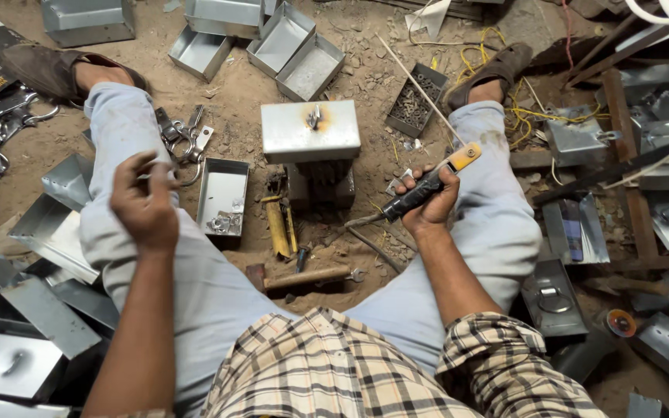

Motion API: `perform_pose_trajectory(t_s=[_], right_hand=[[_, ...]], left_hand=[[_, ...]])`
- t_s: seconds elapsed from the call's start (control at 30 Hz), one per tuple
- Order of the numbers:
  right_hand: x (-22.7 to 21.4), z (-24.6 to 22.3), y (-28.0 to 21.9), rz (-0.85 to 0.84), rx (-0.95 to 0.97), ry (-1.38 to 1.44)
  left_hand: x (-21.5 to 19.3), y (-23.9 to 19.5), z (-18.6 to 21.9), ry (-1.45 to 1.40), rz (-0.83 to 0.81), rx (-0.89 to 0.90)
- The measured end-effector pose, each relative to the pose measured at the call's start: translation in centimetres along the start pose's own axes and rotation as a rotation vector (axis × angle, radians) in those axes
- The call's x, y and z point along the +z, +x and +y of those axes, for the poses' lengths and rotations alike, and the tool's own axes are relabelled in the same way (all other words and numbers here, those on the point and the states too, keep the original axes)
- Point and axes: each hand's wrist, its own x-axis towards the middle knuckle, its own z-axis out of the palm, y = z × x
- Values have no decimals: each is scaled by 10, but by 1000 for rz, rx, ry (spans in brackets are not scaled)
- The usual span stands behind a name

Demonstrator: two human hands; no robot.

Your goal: The person hammers a metal component, attaches a latch and hinge with a tool, and welds a metal box together.

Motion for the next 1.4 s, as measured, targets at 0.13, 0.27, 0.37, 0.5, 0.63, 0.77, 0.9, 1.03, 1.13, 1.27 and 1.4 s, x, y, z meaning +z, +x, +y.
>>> perform_pose_trajectory(t_s=[0.13, 0.27, 0.37, 0.5, 0.63, 0.77, 0.9, 1.03, 1.13, 1.27, 1.4], right_hand=[[11, -17, -22, 37, 49, 69], [22, -31, -30, 164, 81, -3], [43, -33, -28, 214, 122, -18], [74, -35, -27, 230, 62, -37], [84, -32, -28, 109, 44, -21], [89, -27, -28, 102, 29, -75], [85, -23, -28, 110, 6, -82], [78, -22, -23, 85, 11, -44], [66, -23, -14, 108, -13, -57], [51, -21, -15, 66, 48, -54], [40, -17, -17, 111, -3, -26]], left_hand=[[-51, -43, 52, 229, 30, 42], [-89, -69, 102, 228, 80, 41], [-103, -78, 144, 255, 129, 75], [-97, -77, 198, 285, 95, 2], [-83, -44, 215, 406, -65, -42], [-83, 51, 171, 690, -366, 291], [-56, 119, 74, 1175, -106, 123], [-25, 71, 23, 1387, -547, -558], [6, 11, 40, 1541, -926, -524], [28, -56, 80, 1492, -1125, -490], [49, -94, 82, 1444, -1226, -470]])
